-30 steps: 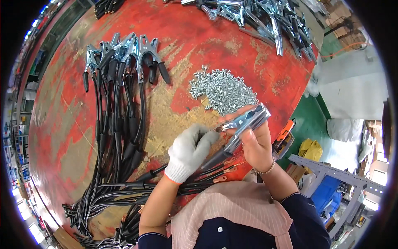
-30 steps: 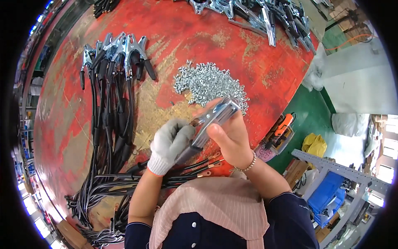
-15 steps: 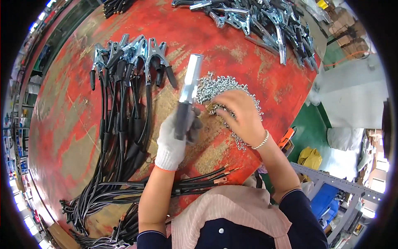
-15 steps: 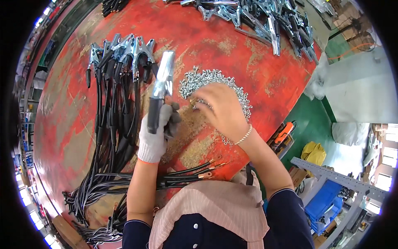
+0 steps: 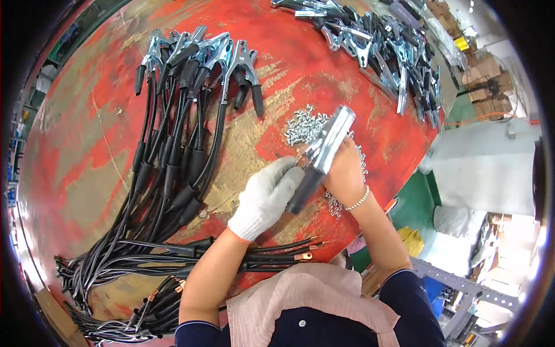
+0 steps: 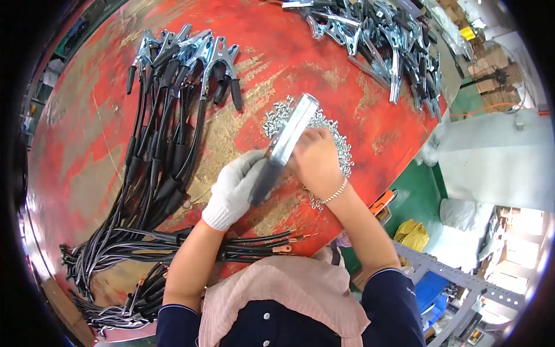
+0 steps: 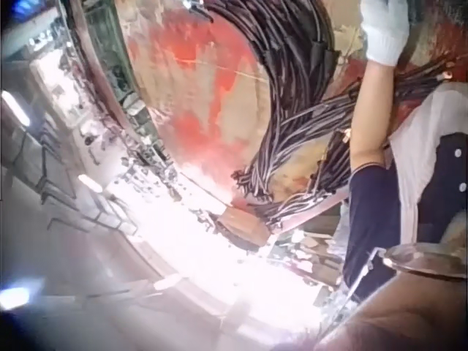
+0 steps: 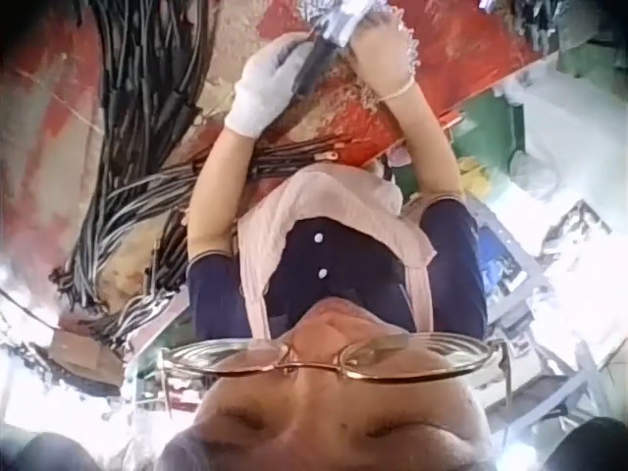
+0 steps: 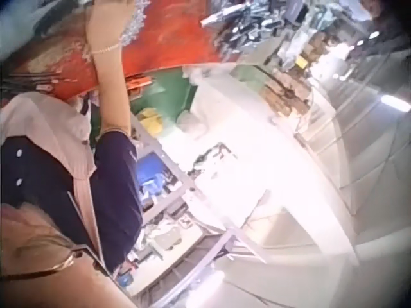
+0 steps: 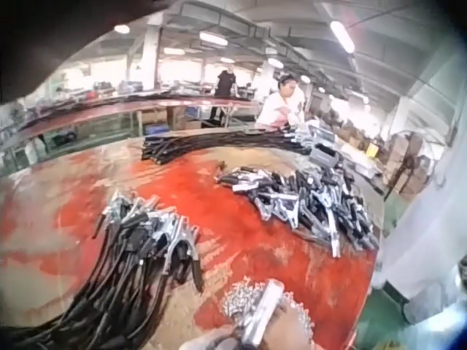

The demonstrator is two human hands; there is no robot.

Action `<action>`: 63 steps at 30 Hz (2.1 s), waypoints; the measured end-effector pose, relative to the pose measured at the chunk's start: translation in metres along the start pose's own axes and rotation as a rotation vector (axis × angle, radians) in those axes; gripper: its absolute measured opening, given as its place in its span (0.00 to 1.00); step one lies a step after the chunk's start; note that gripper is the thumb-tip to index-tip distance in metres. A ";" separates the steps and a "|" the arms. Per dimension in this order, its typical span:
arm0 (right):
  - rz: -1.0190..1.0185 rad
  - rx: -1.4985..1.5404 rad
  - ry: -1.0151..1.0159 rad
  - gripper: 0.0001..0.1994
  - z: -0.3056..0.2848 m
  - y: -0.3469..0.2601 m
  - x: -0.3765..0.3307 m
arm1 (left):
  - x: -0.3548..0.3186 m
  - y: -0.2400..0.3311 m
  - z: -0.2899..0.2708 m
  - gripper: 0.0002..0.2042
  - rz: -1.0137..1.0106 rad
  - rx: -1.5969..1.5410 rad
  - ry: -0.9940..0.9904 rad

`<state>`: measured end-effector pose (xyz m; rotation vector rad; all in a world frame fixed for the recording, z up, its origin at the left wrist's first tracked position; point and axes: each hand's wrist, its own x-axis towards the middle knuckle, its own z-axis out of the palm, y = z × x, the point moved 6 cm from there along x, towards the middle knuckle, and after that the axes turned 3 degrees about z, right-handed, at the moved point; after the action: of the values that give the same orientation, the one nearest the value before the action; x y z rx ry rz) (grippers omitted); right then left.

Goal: Manually assembling metal alligator clips by inserting screws into the handles.

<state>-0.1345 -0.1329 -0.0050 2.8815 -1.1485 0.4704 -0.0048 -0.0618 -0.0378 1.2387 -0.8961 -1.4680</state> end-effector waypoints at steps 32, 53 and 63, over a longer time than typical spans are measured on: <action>0.679 0.828 -0.004 0.08 -0.021 0.034 -0.074 | -0.011 0.028 0.010 0.18 0.369 0.768 0.094; 0.159 0.280 0.061 0.09 -0.021 -0.004 -0.094 | 0.002 -0.003 -0.001 0.16 -0.167 -0.101 0.051; 0.193 0.509 0.333 0.11 -0.036 -0.006 -0.023 | 0.001 -0.004 0.000 0.19 -0.014 0.118 0.031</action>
<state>-0.1561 -0.1090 0.0239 2.9020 -1.4153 1.3711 -0.0054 -0.0618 -0.0419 1.3529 -0.9664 -1.4201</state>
